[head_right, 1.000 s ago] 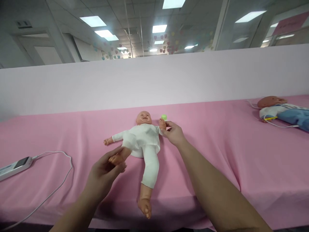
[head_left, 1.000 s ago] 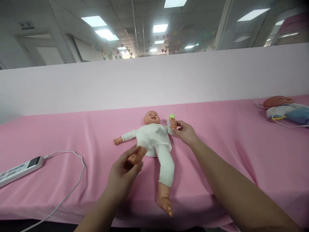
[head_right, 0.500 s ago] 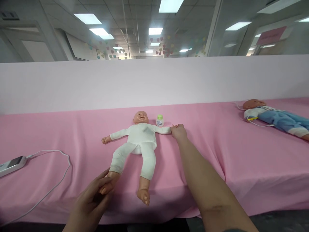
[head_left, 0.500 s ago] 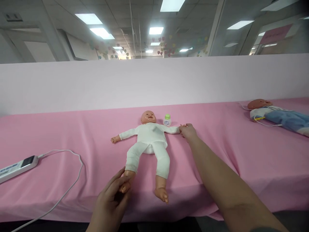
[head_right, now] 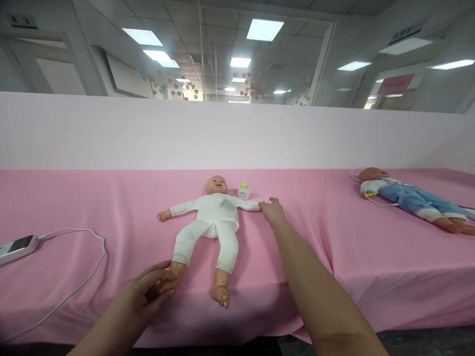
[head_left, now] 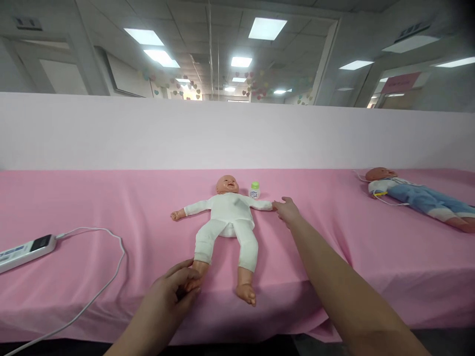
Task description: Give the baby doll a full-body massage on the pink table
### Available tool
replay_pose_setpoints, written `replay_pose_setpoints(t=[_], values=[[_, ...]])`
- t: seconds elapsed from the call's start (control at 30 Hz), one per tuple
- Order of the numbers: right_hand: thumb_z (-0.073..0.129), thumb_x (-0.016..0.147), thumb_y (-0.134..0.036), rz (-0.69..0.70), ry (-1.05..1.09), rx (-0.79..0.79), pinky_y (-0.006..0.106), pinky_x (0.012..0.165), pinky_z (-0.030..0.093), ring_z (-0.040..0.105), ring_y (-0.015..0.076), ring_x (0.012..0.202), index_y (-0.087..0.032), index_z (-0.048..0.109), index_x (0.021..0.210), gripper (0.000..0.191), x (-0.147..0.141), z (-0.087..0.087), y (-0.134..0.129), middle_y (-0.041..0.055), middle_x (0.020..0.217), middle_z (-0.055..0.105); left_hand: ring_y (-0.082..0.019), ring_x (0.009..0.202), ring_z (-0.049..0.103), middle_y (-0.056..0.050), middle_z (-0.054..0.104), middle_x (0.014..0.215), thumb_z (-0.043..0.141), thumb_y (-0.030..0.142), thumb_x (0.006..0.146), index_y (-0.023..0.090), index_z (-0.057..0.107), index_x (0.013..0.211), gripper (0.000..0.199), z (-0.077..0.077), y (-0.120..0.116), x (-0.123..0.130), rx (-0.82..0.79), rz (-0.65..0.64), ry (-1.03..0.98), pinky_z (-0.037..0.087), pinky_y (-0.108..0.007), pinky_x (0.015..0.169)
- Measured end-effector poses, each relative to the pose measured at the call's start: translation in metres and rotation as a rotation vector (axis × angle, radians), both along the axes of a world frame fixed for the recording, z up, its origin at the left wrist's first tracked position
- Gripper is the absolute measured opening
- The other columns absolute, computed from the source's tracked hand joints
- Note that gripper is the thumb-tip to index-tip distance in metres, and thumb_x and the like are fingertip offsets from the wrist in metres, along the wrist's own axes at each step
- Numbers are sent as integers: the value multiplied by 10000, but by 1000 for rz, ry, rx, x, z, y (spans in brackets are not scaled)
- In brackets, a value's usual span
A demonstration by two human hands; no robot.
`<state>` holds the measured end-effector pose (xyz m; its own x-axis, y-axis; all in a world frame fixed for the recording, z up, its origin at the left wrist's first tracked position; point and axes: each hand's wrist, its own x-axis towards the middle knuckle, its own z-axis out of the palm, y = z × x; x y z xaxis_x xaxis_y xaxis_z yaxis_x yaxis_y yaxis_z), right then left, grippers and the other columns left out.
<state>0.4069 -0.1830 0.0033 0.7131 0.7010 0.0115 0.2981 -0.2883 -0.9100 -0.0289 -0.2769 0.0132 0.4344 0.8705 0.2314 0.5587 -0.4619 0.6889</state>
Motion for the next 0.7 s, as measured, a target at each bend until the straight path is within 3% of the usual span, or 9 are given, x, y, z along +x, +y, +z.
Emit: replay_pose_setpoints(t=[0.1, 0.17, 0.23, 0.33, 0.4, 0.47, 0.53, 0.6, 0.7], values=[[726, 813, -446, 62, -35, 66, 316, 692, 558, 687, 238, 936, -262, 540, 1438, 678, -16, 4, -32, 125, 1356, 647, -204, 752, 710, -53, 718, 1298, 658, 527, 874, 305, 791, 1056, 316, 21, 13, -18, -85, 13, 92, 587, -291, 682], [691, 851, -456, 144, -109, 156, 328, 686, 568, 689, 224, 887, -276, 596, 1375, 561, -32, 1, -60, 102, 1366, 654, -186, 622, 654, -48, 774, 1069, 603, 619, 888, 292, 771, 1150, 451, 33, 31, -23, -105, 53, 129, 542, -287, 599], [645, 905, -472, 214, -158, 278, 340, 689, 575, 680, 199, 789, -255, 663, 1271, 426, -51, -7, -88, 88, 1242, 714, -220, 677, 671, -39, 764, 887, 582, 648, 878, 274, 759, 1187, 517, 43, 60, -17, -56, 91, 171, 533, -300, 645], [595, 976, -461, 318, -283, 476, 358, 773, 598, 704, 231, 886, -211, 731, 1088, 305, -83, -21, -125, 95, 1029, 754, -292, 973, 706, -75, 759, 1130, 625, 587, 826, 266, 761, 1158, 482, 55, 121, 10, 41, 102, 223, 538, -333, 791], [592, 993, -423, 399, -440, 523, 386, 830, 612, 711, 254, 982, -225, 730, 1121, 274, -102, -30, -145, 112, 1097, 743, -332, 1019, 697, -94, 749, 1162, 665, 558, 767, 266, 763, 1113, 464, 58, 166, 30, 44, 132, 313, 529, -354, 785], [666, 953, -438, 467, -603, 515, 474, 997, 587, 662, 311, 1203, -251, 684, 1292, 387, -118, -38, -162, 136, 1309, 682, -373, 1026, 694, -131, 734, 1196, 698, 545, 711, 253, 742, 1169, 545, 55, 204, 45, 4, 198, 380, 530, -371, 744], [759, 870, -519, 516, -724, 465, 536, 1084, 544, 563, 373, 1366, -260, 585, 1452, 661, -130, -46, -176, 155, 1507, 550, -422, 1099, 666, -170, 684, 1306, 763, 476, 619, 245, 685, 1305, 728, 47, 231, 53, -8, 282, 415, 533, -392, 744], [775, 843, -558, 521, -803, 391, 580, 1106, 520, 480, 417, 1446, -263, 495, 1539, 806, -140, -52, -185, 155, 1621, 424, -434, 1110, 658, -182, 681, 1305, 779, 455, 590, 252, 669, 1321, 767, 34, 246, 53, -39, 306, 446, 530, -408, 770], [795, 761, -692, 556, -875, 311, 609, 1083, 525, 378, 478, 1501, -244, 410, 1598, 1024, -151, -57, -191, 169, 1708, 252, -419, 1039, 682, -184, 723, 1185, 785, 503, 594, 242, 721, 1174, 640, 16, 256, 44, -70, 343, 419, 517, -433, 827]])
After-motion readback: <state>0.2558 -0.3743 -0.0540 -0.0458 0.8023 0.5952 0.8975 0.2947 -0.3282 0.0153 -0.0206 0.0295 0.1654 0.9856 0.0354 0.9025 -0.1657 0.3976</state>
